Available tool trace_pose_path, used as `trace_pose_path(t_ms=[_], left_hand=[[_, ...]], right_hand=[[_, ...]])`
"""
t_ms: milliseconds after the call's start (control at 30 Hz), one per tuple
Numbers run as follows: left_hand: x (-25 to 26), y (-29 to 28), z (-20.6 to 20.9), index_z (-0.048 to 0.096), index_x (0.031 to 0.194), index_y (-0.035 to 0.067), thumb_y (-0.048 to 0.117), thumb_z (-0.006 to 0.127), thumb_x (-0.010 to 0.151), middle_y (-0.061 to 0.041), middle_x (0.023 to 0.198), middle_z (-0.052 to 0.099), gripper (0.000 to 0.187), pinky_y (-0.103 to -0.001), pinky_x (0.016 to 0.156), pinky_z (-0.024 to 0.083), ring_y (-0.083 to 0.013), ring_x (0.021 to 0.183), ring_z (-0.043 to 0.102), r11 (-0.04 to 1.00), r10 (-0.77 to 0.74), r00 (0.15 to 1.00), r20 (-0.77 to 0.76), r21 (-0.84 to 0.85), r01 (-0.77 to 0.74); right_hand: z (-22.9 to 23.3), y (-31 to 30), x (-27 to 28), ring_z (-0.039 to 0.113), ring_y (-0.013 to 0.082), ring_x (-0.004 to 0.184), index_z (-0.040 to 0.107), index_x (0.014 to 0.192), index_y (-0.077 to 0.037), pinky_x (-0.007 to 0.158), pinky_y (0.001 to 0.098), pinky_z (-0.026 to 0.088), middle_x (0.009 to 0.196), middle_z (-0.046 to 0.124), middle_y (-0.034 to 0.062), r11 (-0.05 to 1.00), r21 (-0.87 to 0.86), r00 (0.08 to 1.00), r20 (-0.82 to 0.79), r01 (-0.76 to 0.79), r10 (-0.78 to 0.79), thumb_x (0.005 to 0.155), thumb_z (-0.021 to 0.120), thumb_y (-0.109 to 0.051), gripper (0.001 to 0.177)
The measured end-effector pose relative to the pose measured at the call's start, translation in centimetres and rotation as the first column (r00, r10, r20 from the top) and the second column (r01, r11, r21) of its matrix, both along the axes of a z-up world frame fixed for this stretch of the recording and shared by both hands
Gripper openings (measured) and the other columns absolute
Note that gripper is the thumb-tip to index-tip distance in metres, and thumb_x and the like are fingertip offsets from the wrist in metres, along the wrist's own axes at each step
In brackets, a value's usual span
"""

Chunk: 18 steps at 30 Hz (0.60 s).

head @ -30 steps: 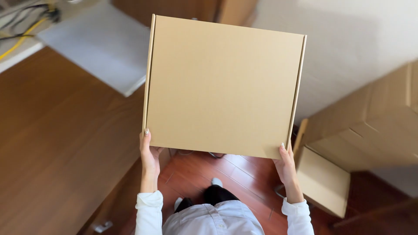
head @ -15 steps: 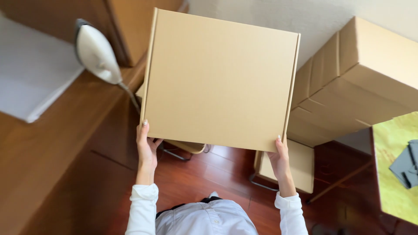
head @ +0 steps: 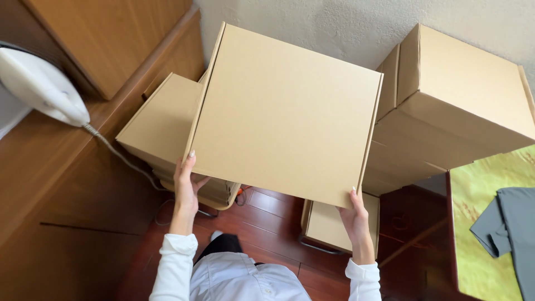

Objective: The person removes a shirt from a hanger on a rack, inserts it into a protective plastic bag, and then places the bagged shirt into a cardboard box.

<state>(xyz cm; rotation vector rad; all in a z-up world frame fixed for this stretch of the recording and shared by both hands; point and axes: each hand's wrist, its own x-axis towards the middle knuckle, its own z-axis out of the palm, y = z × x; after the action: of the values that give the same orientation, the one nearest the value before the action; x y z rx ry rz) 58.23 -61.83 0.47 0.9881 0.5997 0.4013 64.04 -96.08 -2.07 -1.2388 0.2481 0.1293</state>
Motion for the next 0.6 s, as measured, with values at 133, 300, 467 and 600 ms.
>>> trace_pose_path(t_ms=[133,300,467,600], left_hand=[[3.6,0.2,-0.5,0.045,0.105,0.014,0.038,0.057,0.080,-0.007,0.100,0.047,0.037,-0.056,0.086,0.040,-0.0263,0.102,0.049,1.000,-0.012,1.000,-0.017,0.012,0.013],[10.1,1.0,-2.0,0.051,0.104,0.013,0.038,0.061,0.077,-0.006,0.098,0.051,0.039,-0.048,0.078,0.046,-0.0228,0.095,0.054,0.998,-0.024,0.999,-0.041,0.062,0.026],[15.9,2.7,-0.7,0.049,0.116,0.011,0.040,0.060,0.076,-0.010,0.107,0.049,0.050,-0.046,0.081,0.045,-0.0250,0.103,0.051,0.989,-0.044,0.996,-0.072,0.138,0.053],[19.7,3.5,0.7,0.023,0.133,-0.002,0.037,0.061,0.080,-0.026,0.134,0.025,0.077,-0.056,0.099,0.022,-0.0379,0.127,0.022,0.989,-0.028,0.999,0.018,0.144,0.025]], right_hand=[[3.1,1.3,2.7,0.040,0.0269,0.117,0.029,0.135,-0.013,0.099,0.0522,0.028,0.129,0.039,0.0119,0.989,0.121,0.992,-0.107,0.080,-0.067,0.082,0.039,-0.040,0.060],[4.8,2.7,9.3,0.043,0.0284,0.116,0.031,0.134,-0.012,0.095,0.0445,0.035,0.129,0.041,0.0150,0.995,-0.077,0.986,-0.149,0.065,-0.076,0.078,0.050,-0.047,0.068],[5.6,4.9,15.4,0.046,0.0258,0.114,0.036,0.130,-0.016,0.095,0.0434,0.036,0.130,0.042,0.0121,0.992,-0.027,0.981,-0.146,0.122,-0.124,0.075,0.054,-0.047,0.066],[3.8,6.6,19.5,0.054,0.0186,0.105,0.046,0.122,-0.019,0.091,0.0356,0.043,0.122,0.051,0.0057,0.979,0.125,0.981,-0.134,0.161,-0.144,0.075,0.057,-0.052,0.058]])
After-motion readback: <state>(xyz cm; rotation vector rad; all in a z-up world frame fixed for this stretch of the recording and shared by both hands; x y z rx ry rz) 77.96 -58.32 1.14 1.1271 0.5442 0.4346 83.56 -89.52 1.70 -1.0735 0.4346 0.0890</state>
